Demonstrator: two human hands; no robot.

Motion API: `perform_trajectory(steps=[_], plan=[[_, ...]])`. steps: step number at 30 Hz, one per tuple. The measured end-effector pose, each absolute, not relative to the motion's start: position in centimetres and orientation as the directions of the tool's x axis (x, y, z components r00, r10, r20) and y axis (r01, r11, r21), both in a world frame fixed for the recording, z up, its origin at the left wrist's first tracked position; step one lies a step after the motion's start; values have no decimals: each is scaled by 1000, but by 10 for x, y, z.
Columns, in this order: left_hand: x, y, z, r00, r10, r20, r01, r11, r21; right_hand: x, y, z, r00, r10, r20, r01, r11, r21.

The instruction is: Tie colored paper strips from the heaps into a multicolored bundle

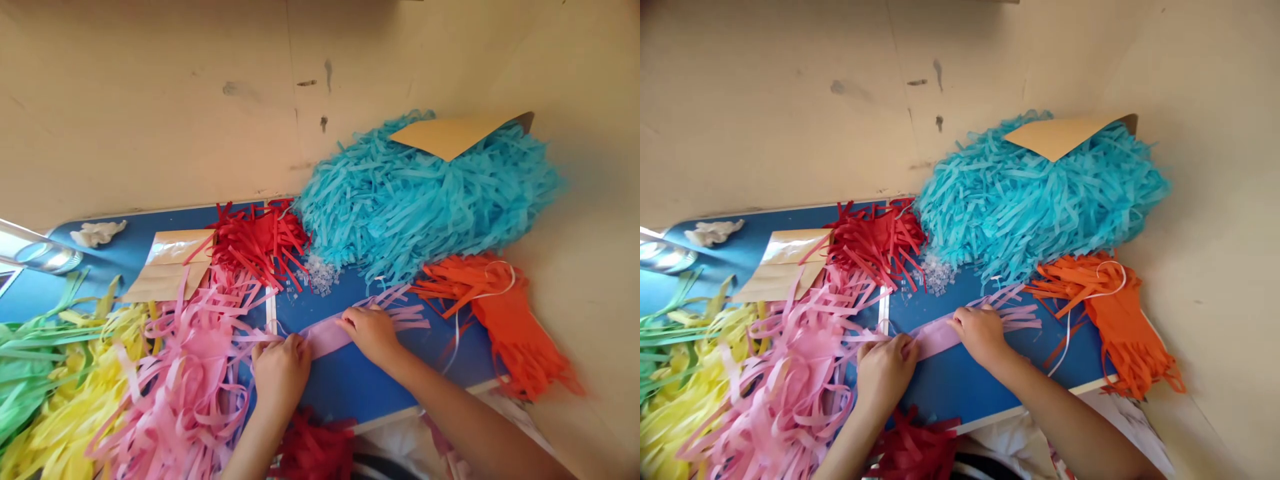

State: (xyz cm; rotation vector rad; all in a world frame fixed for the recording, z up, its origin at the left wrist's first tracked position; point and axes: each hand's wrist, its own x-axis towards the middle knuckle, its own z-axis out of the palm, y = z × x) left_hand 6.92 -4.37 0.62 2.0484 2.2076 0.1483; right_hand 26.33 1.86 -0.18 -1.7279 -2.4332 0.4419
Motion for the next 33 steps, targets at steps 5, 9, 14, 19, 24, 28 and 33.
perform_trajectory(steps=[5,9,14,19,24,28,33], plan=[[70,-40,5,-82,996,-26,990,84,113,262,22,-4,-307,949,-68,918,277,-284],[70,-37,5,-78,995,-60,991,84,100,262,23,-5,-296,953,-70,926,268,-264],[68,-32,5,-60,994,-89,993,69,100,261,25,-4,-273,959,-72,935,246,-257],[66,-34,11,-54,996,-65,993,60,98,259,24,-4,-261,963,-69,939,236,-252],[63,-36,18,202,945,256,976,-216,27,261,25,-8,-252,967,-36,936,234,-262],[58,-33,16,545,819,181,833,-554,-3,274,27,-1,-233,972,10,945,229,-232],[56,-35,20,553,819,152,823,-566,49,289,9,18,-492,806,329,800,568,-193]])
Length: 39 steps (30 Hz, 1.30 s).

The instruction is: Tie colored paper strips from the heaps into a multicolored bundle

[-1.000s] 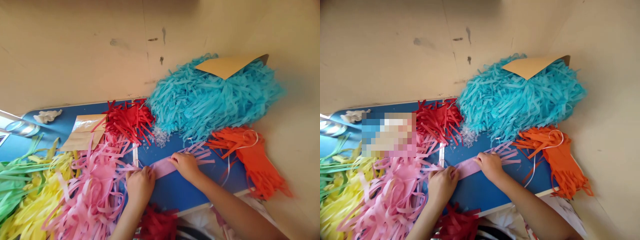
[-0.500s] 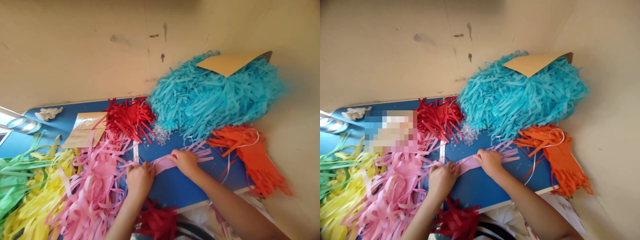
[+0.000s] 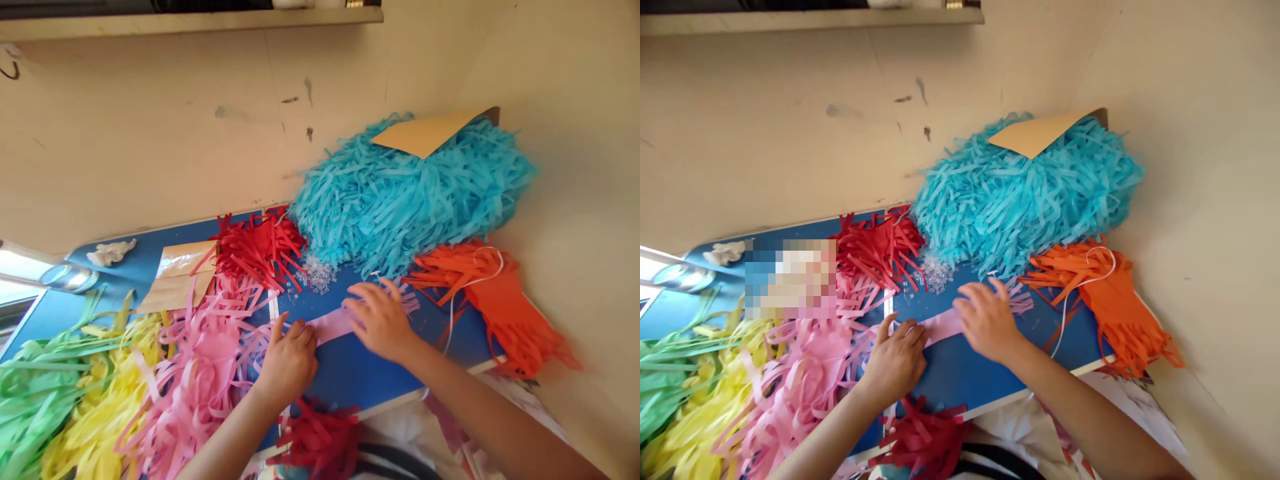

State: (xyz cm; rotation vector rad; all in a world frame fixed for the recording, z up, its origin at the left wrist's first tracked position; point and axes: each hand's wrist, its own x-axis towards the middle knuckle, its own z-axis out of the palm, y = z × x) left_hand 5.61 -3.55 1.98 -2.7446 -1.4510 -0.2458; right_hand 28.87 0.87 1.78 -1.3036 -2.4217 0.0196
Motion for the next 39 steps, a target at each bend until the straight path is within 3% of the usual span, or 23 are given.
perform_trajectory(steps=[2,4,12,24,33,36,39], plan=[[59,-38,22,532,834,146,836,-545,70,288,2,15,-715,615,331,591,786,-183],[61,-39,23,512,845,156,848,-526,67,286,2,5,-775,536,334,501,844,-191],[63,-39,17,472,858,203,878,-478,-22,290,18,-12,-690,618,378,540,787,-300],[56,-47,15,405,872,275,895,-439,75,294,18,-20,-635,654,411,507,754,-418],[54,-54,5,401,871,286,911,-412,-20,302,15,-15,-732,575,365,494,817,-297],[50,-57,6,404,877,260,907,-420,9,303,16,-16,-713,608,350,510,792,-336],[45,-54,8,367,895,253,908,-404,111,300,20,-15,-636,723,270,597,682,-422]])
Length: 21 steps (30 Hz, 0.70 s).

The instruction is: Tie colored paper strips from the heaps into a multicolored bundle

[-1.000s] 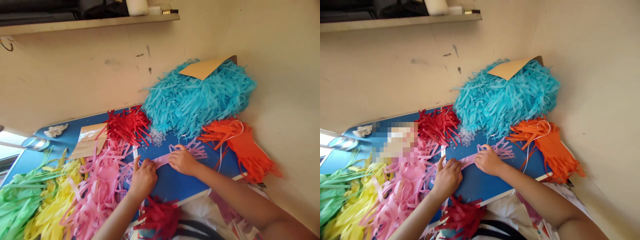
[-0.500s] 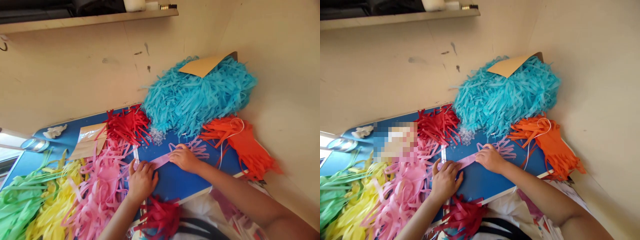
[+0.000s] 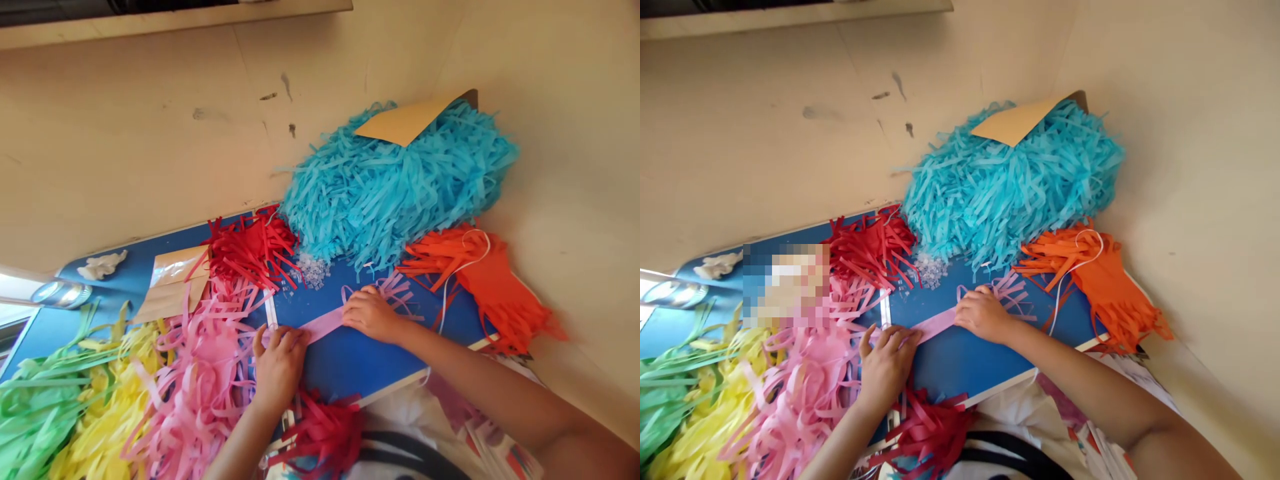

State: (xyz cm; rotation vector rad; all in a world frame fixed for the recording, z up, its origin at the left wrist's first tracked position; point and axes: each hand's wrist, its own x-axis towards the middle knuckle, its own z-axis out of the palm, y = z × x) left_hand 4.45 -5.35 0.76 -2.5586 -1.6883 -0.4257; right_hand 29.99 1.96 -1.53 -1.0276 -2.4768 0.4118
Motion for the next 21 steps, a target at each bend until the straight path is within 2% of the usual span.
perform_trajectory(steps=[3,6,11,21], plan=[[39,-48,6,266,931,250,911,-327,251,294,24,-11,-575,803,157,686,578,-442],[38,-44,5,183,954,238,909,-256,328,288,28,-7,-551,828,102,725,536,-433],[41,-39,6,120,975,189,927,-178,330,281,29,-8,-502,860,87,774,493,-397],[41,-28,9,107,986,130,940,-143,311,278,29,-11,-471,878,90,797,467,-382]])
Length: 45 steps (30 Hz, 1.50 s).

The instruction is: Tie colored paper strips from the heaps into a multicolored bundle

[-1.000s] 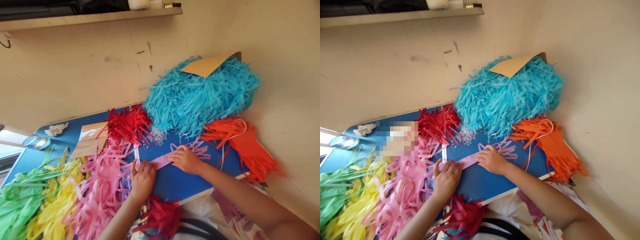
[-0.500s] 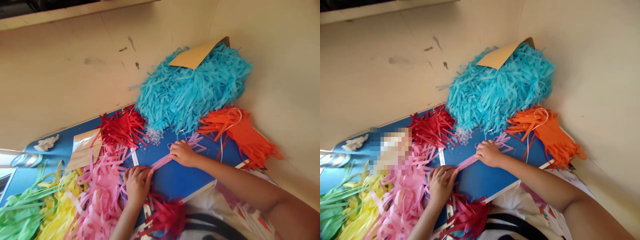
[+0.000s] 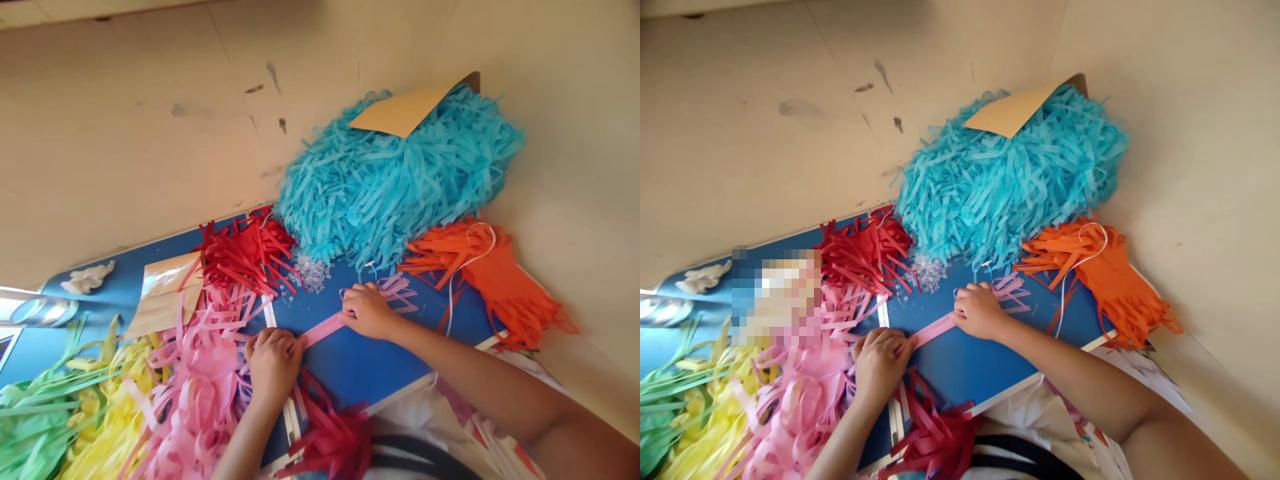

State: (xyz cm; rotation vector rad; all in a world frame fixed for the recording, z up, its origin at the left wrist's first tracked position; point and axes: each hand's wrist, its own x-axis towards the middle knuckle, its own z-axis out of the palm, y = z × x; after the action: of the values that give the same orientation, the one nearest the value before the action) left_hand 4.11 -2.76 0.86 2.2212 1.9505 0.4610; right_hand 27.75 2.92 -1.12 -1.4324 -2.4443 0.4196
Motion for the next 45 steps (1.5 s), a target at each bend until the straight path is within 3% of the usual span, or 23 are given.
perform_trajectory(steps=[8,13,15,19,24,33,39,42,45], plan=[[43,-28,13,152,983,104,965,-170,202,274,37,-6,-430,903,5,840,402,-366],[42,-31,17,293,931,216,944,-318,89,281,38,4,-311,947,83,890,321,-323],[40,-32,19,429,875,223,894,-447,34,285,31,8,-369,904,218,854,422,-306],[41,-31,22,557,804,207,821,-570,6,283,19,5,-751,563,345,539,824,-172],[52,-33,17,511,813,280,835,-546,62,273,28,-10,-815,448,369,477,879,-14],[53,-32,4,395,843,365,889,-451,80,261,27,5,-759,562,329,564,820,-102],[54,-40,4,373,851,369,898,-431,85,251,17,-5,-802,462,379,510,860,31],[48,-47,3,389,856,341,896,-438,76,271,25,-18,-760,499,417,530,847,-47],[40,-50,-1,344,881,324,898,-410,161,290,34,-23,-673,627,393,573,777,-259]])
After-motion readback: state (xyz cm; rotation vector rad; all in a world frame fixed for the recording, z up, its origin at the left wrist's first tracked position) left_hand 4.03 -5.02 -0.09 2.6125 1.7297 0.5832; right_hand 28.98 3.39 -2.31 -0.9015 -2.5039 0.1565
